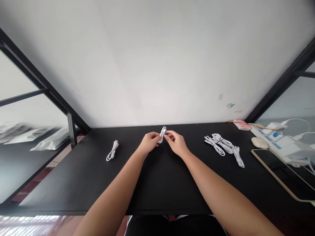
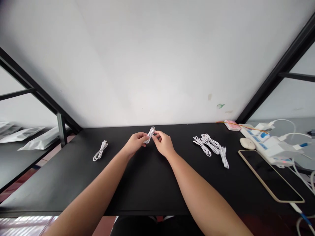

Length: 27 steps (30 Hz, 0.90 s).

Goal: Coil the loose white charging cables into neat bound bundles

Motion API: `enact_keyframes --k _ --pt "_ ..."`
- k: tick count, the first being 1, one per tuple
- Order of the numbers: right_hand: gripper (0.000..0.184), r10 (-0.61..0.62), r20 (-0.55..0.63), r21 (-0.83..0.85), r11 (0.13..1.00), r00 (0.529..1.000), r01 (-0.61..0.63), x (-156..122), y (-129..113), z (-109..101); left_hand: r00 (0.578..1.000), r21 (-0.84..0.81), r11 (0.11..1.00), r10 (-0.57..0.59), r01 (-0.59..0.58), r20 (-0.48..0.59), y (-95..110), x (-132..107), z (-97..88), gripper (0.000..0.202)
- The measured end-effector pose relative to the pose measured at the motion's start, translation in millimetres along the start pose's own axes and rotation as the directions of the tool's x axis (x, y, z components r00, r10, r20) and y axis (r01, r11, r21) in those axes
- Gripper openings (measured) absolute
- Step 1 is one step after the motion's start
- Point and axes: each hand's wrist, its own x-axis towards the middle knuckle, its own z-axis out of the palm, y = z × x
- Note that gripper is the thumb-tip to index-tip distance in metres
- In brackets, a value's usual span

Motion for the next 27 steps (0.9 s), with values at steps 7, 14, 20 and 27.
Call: enact_keyframes --k 7,14,20,27 --pt "0.028 0.026 -0.018 0.111 0.994 1.000 -0.023 3 11 -1 0.998 -0.050 0.997 0.059 -0.058 0.019 -11 6 14.9 0.039" --pt "0.039 0.080 0.088 0.230 0.968 0.993 -0.098 -1 8 3 0.996 -0.010 0.998 0.058 -0.058 -0.072 -20 -10 11.7 0.037" --pt "0.051 0.087 0.171 0.318 0.938 0.981 -0.139 -1 10 0 0.989 0.009 0.991 0.130 -0.130 -0.076 -23 -6 8.1 0.035" --pt "0.032 0.058 0.158 0.217 0.972 0.986 -0.092 -3 5 -4 0.985 -0.006 0.985 0.172 -0.172 -0.002 -18 -9 9.3 0.034"
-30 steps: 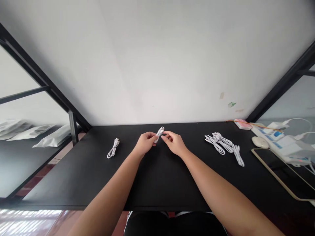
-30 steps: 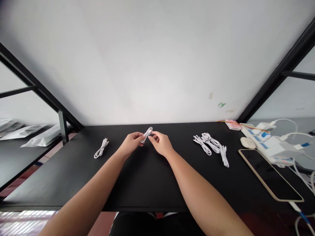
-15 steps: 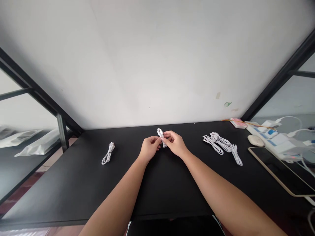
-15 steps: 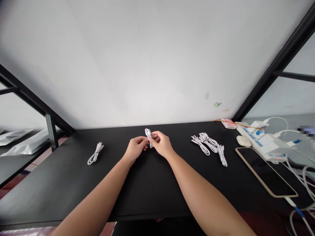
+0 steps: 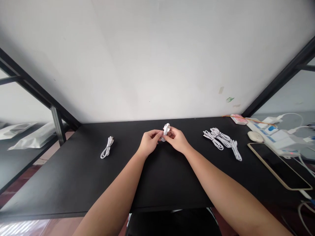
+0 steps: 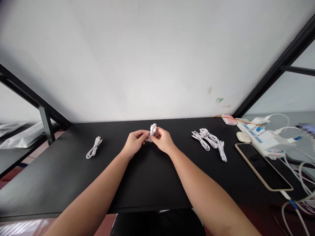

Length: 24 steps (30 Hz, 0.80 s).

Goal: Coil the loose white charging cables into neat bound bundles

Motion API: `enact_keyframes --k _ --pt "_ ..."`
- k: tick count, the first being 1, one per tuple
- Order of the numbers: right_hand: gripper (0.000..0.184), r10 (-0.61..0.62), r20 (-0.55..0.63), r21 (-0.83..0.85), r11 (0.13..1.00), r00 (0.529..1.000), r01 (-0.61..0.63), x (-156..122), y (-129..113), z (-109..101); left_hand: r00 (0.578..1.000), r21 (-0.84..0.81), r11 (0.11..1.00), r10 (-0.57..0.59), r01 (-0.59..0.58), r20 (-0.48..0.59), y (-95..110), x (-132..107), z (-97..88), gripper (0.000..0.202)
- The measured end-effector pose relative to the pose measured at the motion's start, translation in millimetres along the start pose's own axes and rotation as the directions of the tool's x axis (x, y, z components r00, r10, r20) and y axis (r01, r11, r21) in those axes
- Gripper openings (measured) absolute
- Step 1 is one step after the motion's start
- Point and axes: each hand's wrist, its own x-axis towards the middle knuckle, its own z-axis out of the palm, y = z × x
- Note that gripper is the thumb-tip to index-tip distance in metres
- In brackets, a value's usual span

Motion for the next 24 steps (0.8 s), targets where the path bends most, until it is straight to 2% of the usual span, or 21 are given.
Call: enact_keyframes --k 15,24 --pt "0.032 0.065 0.054 0.150 0.986 0.996 -0.072 1.4 4.1 1.7 0.997 0.128 0.990 0.070 -0.064 -0.036 10.5 -5.5 -3.6 0.027" --pt "0.026 0.029 0.060 0.021 0.999 0.998 -0.030 0.8 3.7 3.3 0.989 0.283 0.952 0.137 -0.117 -0.050 6.9 -5.2 -6.5 0.016"
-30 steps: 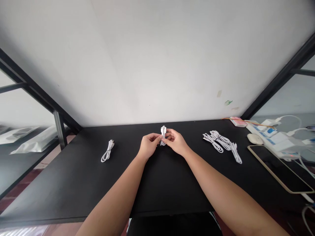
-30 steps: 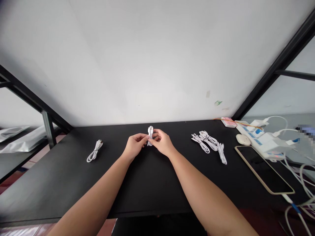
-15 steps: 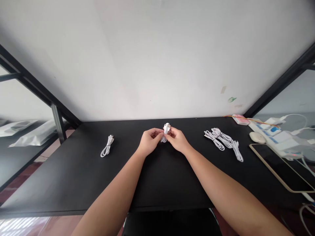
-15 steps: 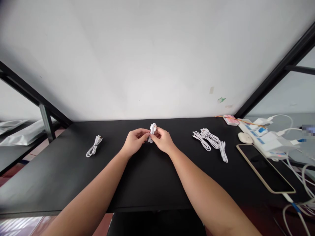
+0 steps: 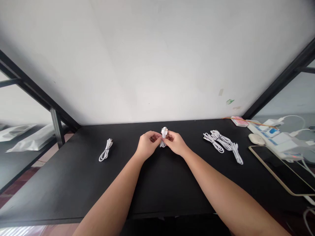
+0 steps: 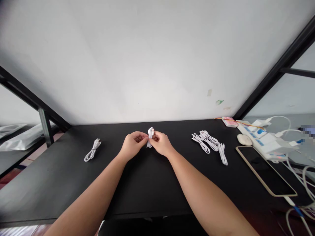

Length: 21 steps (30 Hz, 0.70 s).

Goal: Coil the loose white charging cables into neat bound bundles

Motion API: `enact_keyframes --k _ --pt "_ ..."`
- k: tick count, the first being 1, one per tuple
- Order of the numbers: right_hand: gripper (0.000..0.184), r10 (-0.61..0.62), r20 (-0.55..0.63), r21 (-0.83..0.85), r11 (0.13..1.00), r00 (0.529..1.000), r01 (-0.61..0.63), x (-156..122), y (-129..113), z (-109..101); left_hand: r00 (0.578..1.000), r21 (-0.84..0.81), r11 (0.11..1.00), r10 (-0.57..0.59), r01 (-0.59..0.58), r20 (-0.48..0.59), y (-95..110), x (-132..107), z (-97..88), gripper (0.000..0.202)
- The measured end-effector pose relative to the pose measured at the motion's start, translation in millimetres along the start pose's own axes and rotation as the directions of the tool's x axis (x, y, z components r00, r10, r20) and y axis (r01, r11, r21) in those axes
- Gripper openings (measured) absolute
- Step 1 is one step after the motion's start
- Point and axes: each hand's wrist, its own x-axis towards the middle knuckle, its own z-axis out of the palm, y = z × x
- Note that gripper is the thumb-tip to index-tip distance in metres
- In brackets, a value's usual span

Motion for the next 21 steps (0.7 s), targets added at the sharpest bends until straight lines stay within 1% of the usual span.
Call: enact_keyframes --k 5,9,12,15,18,21 --pt "0.014 -0.015 -0.008 -0.087 0.996 1.000 0.015 -3 -5 -1 0.999 0.046 0.999 0.001 -0.002 0.037 1 1 -2.0 0.013" --pt "0.015 -0.008 -0.001 -0.109 0.994 1.000 0.008 -3 -4 -1 0.997 0.036 0.999 -0.011 0.008 0.083 1 3 -3.6 0.012" --pt "0.019 0.002 0.002 -0.059 0.998 1.000 -0.002 -1 -2 -1 0.995 -0.005 1.000 -0.019 0.019 0.097 0 3 -3.2 0.014" --pt "0.020 0.028 0.011 0.051 0.998 1.000 -0.028 1 1 -1 0.996 -0.034 0.999 0.013 -0.009 0.092 -2 2 -1.8 0.020" --pt "0.019 0.059 0.020 0.164 0.985 0.998 -0.061 4 3 -1 0.995 0.017 0.996 0.085 -0.086 0.053 -3 2 -1.5 0.019" --pt "0.018 0.073 0.035 0.191 0.978 0.997 -0.078 6 6 -1 0.988 0.103 0.983 0.147 -0.150 0.041 -1 1 -3.1 0.016"
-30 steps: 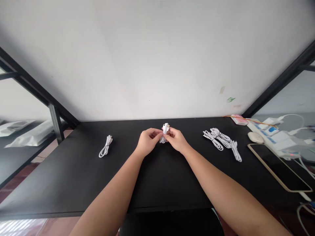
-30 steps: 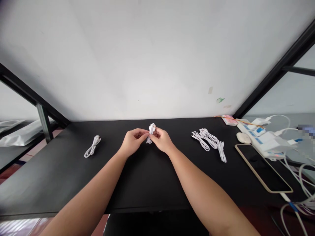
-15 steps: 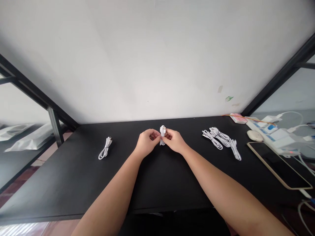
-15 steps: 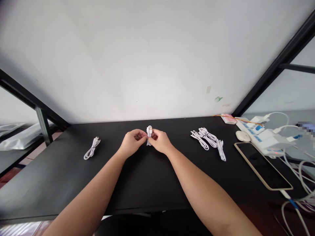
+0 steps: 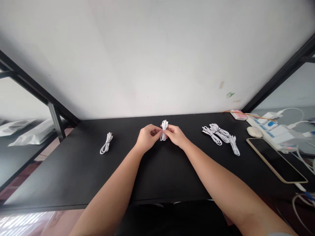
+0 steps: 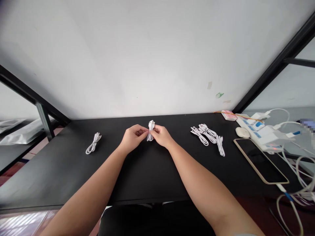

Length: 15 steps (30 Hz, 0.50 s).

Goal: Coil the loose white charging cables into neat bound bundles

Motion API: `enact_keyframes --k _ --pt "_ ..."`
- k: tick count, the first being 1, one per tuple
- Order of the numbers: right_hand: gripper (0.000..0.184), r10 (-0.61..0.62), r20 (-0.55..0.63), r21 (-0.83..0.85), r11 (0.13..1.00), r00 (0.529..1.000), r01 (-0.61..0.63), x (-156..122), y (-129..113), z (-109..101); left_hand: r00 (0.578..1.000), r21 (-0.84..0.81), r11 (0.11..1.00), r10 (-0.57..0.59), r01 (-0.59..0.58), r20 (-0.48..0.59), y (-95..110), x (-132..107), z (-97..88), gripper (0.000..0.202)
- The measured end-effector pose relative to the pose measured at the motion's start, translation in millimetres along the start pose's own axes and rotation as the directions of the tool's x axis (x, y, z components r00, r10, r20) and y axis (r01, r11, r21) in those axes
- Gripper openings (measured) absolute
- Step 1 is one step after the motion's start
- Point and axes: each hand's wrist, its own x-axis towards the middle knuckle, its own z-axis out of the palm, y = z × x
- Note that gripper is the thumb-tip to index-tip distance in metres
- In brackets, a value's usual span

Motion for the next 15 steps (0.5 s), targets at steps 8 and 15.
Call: enact_keyframes --k 8,15 --pt "0.017 0.008 0.045 -0.053 0.999 0.999 -0.005 0.4 -0.5 -0.9 1.000 0.066 0.997 0.029 -0.029 -0.006 3.0 -0.1 -1.3 0.012" --pt "0.015 0.000 0.082 -0.123 0.992 0.997 0.010 -4.0 -7.6 1.2 0.998 -0.059 0.996 -0.059 0.060 0.013 1.9 -0.5 1.8 0.016"
